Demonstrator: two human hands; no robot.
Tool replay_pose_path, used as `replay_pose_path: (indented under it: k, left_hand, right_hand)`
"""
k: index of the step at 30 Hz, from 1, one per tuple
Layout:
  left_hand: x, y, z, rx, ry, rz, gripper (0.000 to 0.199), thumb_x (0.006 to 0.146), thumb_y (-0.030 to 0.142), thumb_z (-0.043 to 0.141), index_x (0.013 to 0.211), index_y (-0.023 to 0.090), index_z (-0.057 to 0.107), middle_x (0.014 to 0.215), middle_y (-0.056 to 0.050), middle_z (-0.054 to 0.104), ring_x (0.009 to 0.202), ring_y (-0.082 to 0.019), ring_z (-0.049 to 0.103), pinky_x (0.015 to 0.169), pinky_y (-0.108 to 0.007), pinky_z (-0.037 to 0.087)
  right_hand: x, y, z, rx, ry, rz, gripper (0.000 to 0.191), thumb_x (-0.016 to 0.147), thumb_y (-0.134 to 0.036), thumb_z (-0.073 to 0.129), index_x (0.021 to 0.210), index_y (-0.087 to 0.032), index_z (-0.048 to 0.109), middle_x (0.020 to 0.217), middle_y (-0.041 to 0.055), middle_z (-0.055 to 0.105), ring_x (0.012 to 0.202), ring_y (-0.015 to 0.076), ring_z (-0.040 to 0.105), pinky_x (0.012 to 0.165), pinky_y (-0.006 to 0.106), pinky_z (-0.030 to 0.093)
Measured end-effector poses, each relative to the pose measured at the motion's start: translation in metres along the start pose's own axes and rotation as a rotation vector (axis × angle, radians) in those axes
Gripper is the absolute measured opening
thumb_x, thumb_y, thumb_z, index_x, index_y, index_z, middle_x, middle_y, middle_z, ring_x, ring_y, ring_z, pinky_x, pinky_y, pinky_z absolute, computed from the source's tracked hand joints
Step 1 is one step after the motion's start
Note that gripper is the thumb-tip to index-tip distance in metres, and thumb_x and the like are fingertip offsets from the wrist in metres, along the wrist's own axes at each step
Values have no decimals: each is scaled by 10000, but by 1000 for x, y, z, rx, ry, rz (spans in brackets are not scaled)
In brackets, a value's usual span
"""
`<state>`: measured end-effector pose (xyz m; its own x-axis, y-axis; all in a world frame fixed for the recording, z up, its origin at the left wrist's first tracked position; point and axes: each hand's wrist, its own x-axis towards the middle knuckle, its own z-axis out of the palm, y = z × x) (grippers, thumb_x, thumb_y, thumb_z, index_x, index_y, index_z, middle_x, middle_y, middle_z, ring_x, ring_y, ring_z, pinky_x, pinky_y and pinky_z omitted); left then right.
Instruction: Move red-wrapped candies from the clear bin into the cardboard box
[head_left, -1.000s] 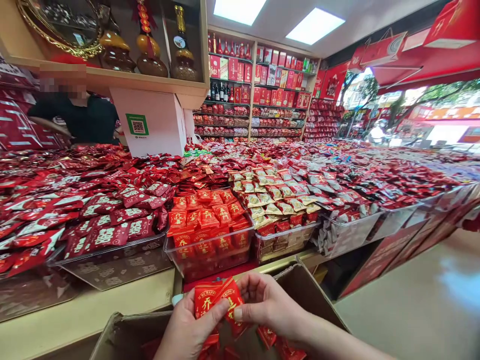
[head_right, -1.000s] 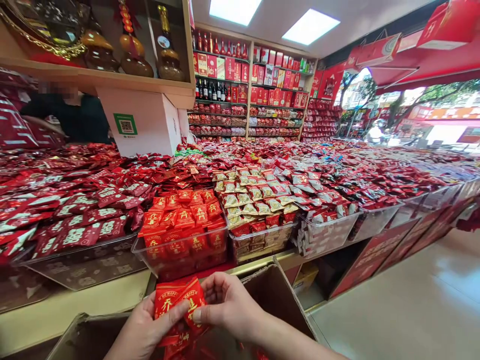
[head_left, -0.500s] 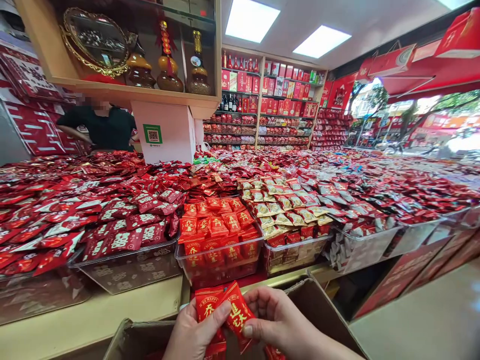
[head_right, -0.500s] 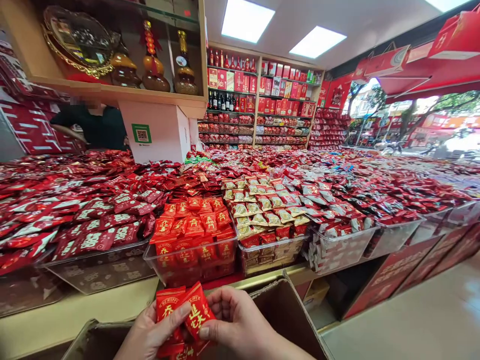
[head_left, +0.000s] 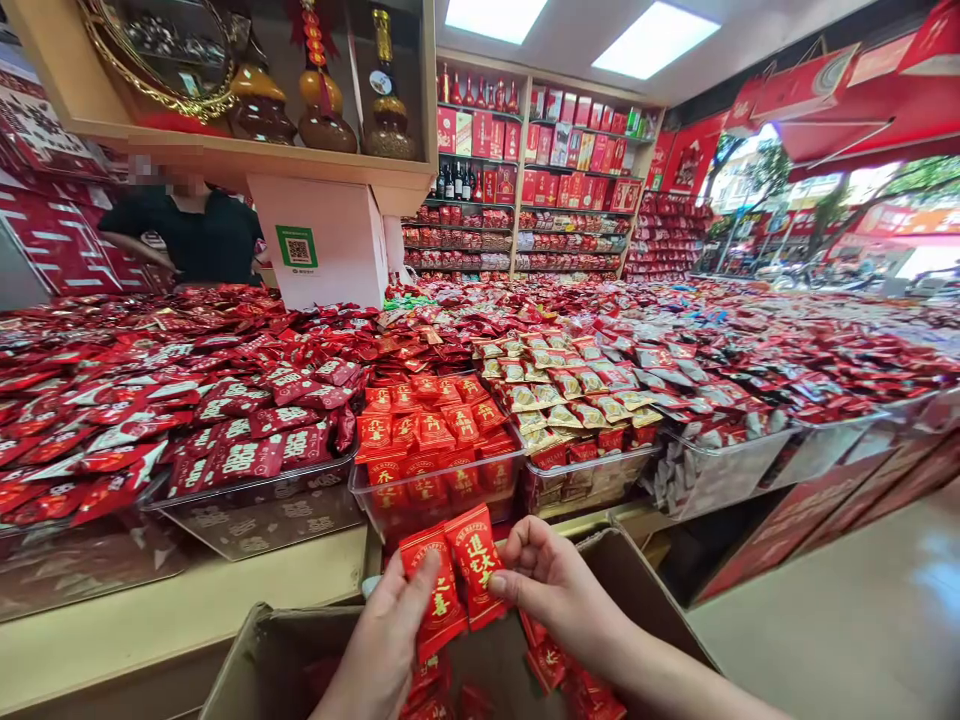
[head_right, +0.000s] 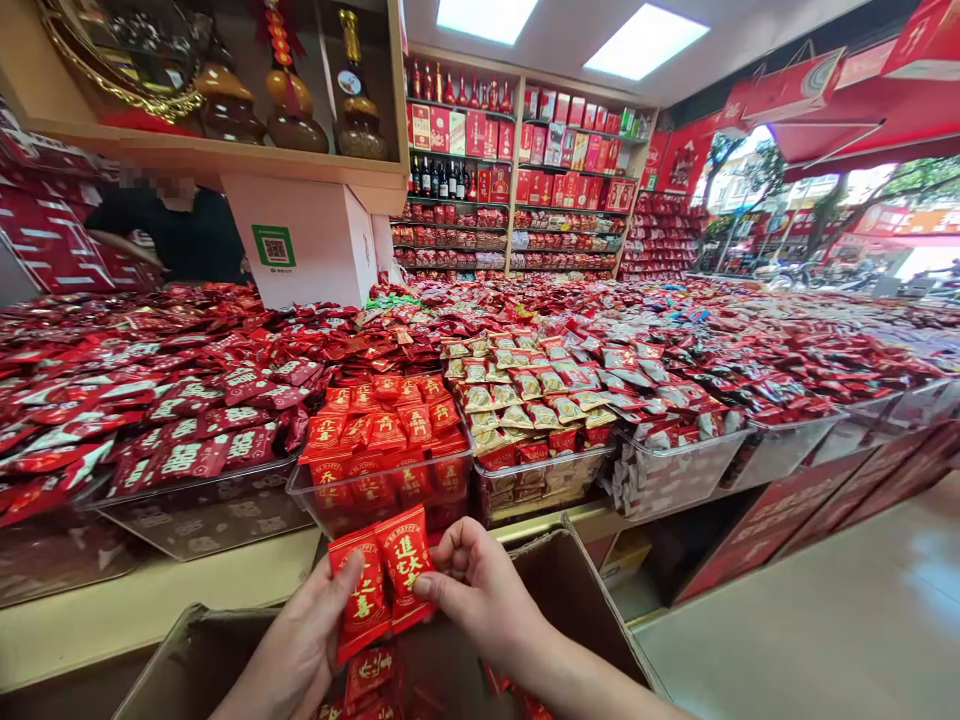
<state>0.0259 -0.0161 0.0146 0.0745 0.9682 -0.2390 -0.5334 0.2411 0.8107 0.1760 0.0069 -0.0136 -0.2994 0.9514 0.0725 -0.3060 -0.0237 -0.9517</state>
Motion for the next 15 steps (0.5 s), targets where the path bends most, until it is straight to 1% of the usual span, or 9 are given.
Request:
replay_pose_path:
  k: [3, 5, 8, 10, 11, 13, 14, 15]
  left_hand:
    - [2, -10, -4, 130, -35, 46, 512, 526, 176, 759, 982, 178, 526, 894, -60, 702, 858, -250, 623, 786, -348, 462]
    - [4, -14, -7, 176, -24, 41, 459, 517, 180, 763, 919, 167, 542, 847, -68, 710, 806, -258, 636, 749, -353, 473]
    - [6, -14, -12, 120, -13, 44, 425, 532, 209, 753, 905, 176, 550, 811, -52, 712, 793, -244, 638, 737, -339, 475]
    - [8, -11, -16, 84, -4, 24, 358, 559, 222, 731, 875, 174, 568, 795, -48, 711, 773, -227, 640, 703, -305, 479]
    - [9, -10, -19, 71, -5, 1, 320, 572, 222, 717, 856, 170, 579, 798, -54, 709, 766, -223, 640, 682, -292, 480]
    - [11, -9, -23, 49, -15, -34, 297, 579, 211, 702, 850, 172, 590, 829, -67, 706, 771, -225, 639, 666, -290, 479]
    - [12, -10, -25, 28, -28, -28, 318, 575, 212, 704, 868, 180, 588, 859, -71, 702, 793, -230, 636, 684, -300, 476]
    - [14, -12, -26, 3, -47, -8, 348, 571, 222, 711, 892, 192, 582, 894, -73, 696, 822, -235, 630, 707, -313, 472]
  right_hand:
    - [-1, 3, 1, -110, 2, 29, 335, 599, -313, 692, 659, -177, 392, 553, -58, 475, 488, 66, 427, 462, 192, 322]
    - [-4, 3, 3, -220, 8, 37, 311, 609, -296, 682, 631, -173, 398, 525, -60, 451, 471, 63, 395, 441, 191, 301]
    - [-6, -8, 3, -344, 17, -24, 253, 647, -262, 648, 633, -171, 413, 544, -53, 445, 497, 65, 394, 451, 192, 307]
    - [1, -28, 2, -397, 34, -115, 213, 684, -272, 609, 661, -177, 420, 575, -44, 460, 519, 76, 436, 470, 200, 345]
    - [10, -42, 1, -429, 45, -170, 191, 701, -276, 587, 682, -180, 422, 592, -40, 469, 528, 83, 462, 481, 206, 367]
    - [38, -73, 0, -538, 80, -266, 138, 731, -257, 541, 730, -184, 423, 621, -34, 492, 540, 94, 509, 501, 220, 411]
    - [56, -88, 1, -631, 96, -305, 111, 737, -223, 527, 760, -182, 426, 641, -28, 511, 558, 99, 530, 519, 223, 429]
    - [77, -102, 1, -746, 147, -315, 96, 746, -187, 509, 794, -178, 427, 660, -23, 533, 572, 97, 546, 538, 222, 444]
